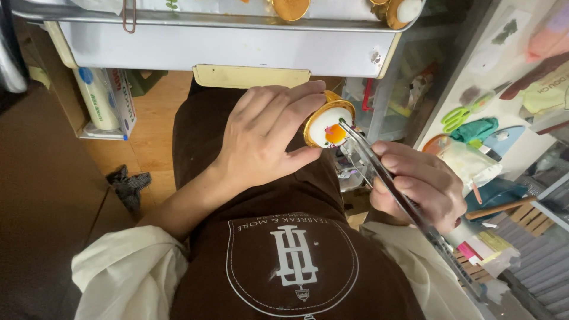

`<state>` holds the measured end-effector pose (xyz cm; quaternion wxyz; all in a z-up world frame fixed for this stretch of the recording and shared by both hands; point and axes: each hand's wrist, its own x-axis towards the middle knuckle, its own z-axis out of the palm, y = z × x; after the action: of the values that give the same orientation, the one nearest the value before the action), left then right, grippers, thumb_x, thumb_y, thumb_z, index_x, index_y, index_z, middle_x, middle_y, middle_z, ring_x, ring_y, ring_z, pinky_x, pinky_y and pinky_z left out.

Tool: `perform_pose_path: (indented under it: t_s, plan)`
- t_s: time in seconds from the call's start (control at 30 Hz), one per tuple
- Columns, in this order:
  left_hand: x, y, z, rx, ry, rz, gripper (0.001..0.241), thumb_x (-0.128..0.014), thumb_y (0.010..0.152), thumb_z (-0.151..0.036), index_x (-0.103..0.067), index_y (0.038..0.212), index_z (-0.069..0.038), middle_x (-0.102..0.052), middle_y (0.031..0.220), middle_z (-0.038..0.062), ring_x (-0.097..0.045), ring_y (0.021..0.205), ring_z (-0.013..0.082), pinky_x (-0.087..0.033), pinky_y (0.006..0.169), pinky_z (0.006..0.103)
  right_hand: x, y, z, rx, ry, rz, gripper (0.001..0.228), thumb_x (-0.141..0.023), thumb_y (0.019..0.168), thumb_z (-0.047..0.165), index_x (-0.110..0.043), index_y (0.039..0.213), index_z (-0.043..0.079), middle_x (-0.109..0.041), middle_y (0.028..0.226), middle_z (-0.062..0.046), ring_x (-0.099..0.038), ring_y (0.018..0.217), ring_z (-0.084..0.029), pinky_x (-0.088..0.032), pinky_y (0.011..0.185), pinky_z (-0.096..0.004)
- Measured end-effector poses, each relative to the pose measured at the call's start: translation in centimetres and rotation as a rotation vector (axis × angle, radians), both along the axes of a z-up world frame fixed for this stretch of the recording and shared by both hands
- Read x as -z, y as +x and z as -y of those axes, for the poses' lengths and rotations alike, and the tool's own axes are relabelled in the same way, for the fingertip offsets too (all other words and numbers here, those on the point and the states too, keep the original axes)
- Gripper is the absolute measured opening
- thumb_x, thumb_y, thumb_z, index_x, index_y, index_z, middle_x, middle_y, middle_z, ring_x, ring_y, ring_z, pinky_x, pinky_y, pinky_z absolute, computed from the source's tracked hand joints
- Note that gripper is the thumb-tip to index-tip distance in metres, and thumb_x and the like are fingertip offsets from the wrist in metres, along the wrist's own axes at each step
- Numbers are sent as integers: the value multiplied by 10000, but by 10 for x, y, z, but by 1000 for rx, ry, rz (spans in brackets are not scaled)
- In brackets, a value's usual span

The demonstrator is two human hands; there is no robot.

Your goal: Decorating individual tarts with glaze, leaves, and dried petals.

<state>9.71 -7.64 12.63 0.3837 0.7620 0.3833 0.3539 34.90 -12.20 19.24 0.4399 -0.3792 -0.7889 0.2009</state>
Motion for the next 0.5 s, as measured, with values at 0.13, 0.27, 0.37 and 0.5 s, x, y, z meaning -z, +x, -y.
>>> perform_pose_path:
  t_s: [0.13,0.27,0.37,0.5]
  plan:
    - [0,0,1,-2,16,-1,740,-941,783,-308,-549,1351,-39,-640,1326,72,-629,1076,258,-491,957,407,-5,-1,3,60,7,14,280,-760,876,-1,-527,1010,-80,-647,906,-236,-746,829,-373,-624,718,-465]
    - [0,0,2,-2,22,-3,734,-937,783,-312,-553,1346,-40,-645,1307,71,-628,1063,255,-491,950,404,-9,-1,11,74,-79,1,304,-776,873,16,-517,1013,-60,-631,926,-213,-742,859,-390,-627,753,-480]
    - [0,-1,2,-1,21,-2,729,-936,791,-315,-553,1346,-38,-643,1306,74,-627,1061,254,-490,949,404,-9,0,14,113,-103,-11,317,-787,870,11,-515,1017,-61,-616,937,-208,-739,865,-367,-631,769,-503]
    - [-2,0,2,-5,25,-7,727,-936,793,-319,-556,1344,-36,-644,1313,78,-626,1058,255,-488,943,403,-13,0,11,54,-121,19,330,-792,875,-3,-505,1025,-68,-610,961,-223,-733,887,-386,-627,776,-504]
